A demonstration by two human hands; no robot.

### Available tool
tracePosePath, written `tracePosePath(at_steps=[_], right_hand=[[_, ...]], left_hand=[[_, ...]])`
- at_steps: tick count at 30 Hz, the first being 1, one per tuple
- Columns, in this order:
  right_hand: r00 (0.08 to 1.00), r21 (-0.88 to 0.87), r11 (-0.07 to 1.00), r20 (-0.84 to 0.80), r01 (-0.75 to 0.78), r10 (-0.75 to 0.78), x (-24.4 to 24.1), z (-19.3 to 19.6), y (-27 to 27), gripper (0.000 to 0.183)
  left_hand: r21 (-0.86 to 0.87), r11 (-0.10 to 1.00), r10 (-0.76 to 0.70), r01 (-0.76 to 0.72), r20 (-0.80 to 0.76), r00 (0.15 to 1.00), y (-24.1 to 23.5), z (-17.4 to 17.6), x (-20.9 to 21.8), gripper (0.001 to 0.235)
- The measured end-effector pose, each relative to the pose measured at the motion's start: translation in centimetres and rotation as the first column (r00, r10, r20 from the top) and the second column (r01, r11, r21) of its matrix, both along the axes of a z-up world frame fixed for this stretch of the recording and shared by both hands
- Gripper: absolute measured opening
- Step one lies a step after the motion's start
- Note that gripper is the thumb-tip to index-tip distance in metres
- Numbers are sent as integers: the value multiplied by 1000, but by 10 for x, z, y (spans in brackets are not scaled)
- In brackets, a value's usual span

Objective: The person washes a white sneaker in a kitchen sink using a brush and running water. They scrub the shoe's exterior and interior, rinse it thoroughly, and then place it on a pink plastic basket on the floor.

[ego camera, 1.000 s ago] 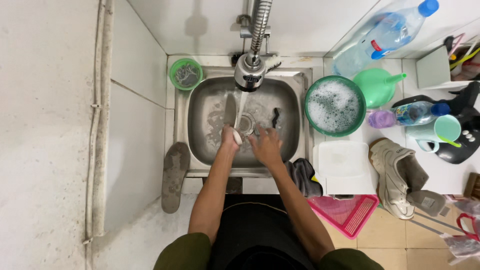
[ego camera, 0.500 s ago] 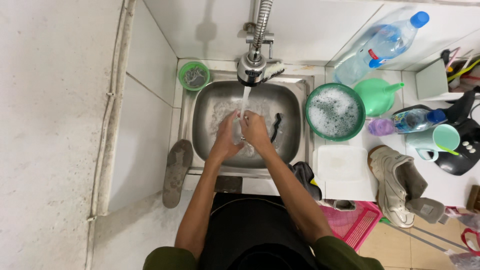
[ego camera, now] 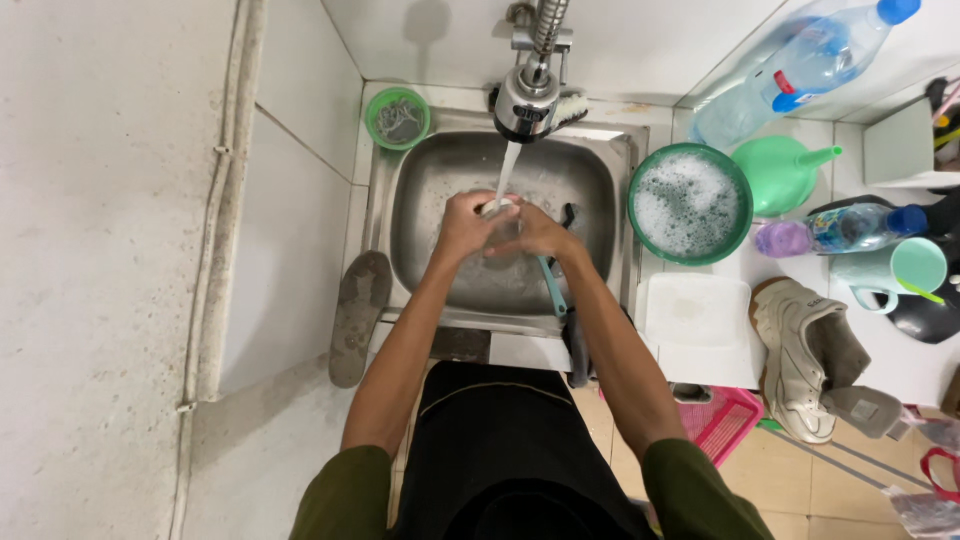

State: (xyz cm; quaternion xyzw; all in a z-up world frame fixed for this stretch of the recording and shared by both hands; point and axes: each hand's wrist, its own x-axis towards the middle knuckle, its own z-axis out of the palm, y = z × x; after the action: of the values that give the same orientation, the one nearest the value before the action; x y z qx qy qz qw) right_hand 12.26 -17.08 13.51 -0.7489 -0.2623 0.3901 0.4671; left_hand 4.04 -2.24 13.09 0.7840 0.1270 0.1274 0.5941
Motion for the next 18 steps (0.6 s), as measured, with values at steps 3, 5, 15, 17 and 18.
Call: tracePosePath(at_steps=[3, 5, 15, 17, 18], right_hand=[[994, 31, 1000, -105, 2, 1, 2, -18, 7, 79], [981, 168, 985, -193, 27, 6, 4, -20, 7, 53], [998, 255, 966, 48, 32, -45, -10, -47, 67, 74], [996, 258, 966, 87, -1, -22, -13, -38, 85, 63], [997, 258, 966, 81, -11, -11, -18, -33, 94, 63]], left_hand=[[-255, 961, -126, 111, -44, 991, -4, 5, 14, 38], [-443, 883, -222, 152, -110, 969, 4, -2, 14, 56], [-307, 924, 271, -227, 107, 957, 8, 37, 22, 52], [-149, 917, 391, -369, 156, 907, 15, 43, 22, 53], [-147, 913, 401, -380, 151, 904, 19, 44, 24, 53]])
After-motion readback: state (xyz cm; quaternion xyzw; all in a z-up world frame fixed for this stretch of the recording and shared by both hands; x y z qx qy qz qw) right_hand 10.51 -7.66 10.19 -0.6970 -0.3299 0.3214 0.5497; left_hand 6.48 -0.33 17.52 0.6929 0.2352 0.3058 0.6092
